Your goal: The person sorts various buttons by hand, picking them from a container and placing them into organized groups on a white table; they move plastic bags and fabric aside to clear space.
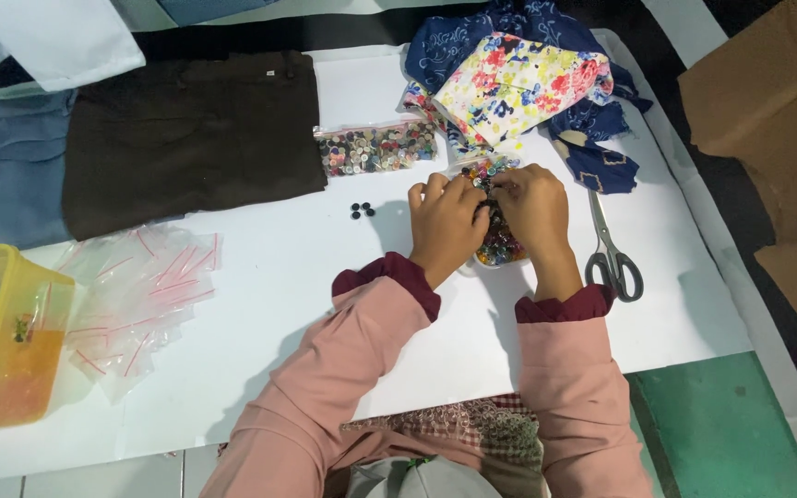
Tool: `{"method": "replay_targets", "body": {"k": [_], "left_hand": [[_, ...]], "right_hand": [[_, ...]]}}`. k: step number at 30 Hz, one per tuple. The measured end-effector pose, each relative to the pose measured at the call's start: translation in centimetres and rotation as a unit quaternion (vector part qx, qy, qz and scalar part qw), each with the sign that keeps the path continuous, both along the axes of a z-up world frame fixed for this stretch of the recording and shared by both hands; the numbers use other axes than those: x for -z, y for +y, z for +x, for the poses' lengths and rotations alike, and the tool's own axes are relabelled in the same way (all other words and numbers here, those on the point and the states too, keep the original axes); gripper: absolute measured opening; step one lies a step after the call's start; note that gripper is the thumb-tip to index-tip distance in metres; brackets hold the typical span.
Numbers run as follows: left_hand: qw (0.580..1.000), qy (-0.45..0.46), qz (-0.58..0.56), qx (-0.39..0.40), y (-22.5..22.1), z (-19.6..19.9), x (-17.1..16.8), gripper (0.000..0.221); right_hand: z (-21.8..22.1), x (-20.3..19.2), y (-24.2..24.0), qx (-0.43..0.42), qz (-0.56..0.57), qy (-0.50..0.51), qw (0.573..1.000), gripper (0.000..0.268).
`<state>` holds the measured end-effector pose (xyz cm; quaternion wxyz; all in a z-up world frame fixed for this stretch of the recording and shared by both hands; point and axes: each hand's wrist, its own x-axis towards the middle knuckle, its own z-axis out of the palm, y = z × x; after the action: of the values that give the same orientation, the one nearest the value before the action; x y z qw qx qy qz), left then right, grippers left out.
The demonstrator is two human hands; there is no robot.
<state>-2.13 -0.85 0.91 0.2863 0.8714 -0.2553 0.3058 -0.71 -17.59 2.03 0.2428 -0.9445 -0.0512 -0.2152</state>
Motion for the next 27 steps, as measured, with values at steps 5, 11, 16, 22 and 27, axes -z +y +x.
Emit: {"method": "replay_targets", "body": {"k": [5, 11, 16, 22, 27], "left_hand": [[0.999, -0.030, -0.023, -0.022, 4.7, -0.9, -0.5, 0.011], [0.995, 0.048, -0.009, -0.089, 13.5, -2.4, -0.4, 0.017], [0.985, 0.113, 0.000, -0.133, 17.8, -2.4, 1.5, 0.012], [0.972, 0.195, -0.020, -0.127, 17.8, -1.9, 1.8, 0.011], [0.971, 0.202, -0.033, -0.127, 17.2, -1.7, 2.3, 0.012]], "right_hand": [[-0.6, -0.8, 2.5, -0.015, 0.013, -0.084, 0.996, 0.019], [-1.9, -1.4, 8.1, -0.070, 0.020, -0.268, 0.961, 0.023], [-3.2, 1.2, 14.1, -0.174, 0.101, -0.246, 0.948, 0.028], [-2.0, 4.3, 15.8, -0.182, 0.101, -0.090, 0.974, 0.021], [-1.5, 4.6, 15.8, -0.176, 0.110, -0.030, 0.978, 0.018]]}}
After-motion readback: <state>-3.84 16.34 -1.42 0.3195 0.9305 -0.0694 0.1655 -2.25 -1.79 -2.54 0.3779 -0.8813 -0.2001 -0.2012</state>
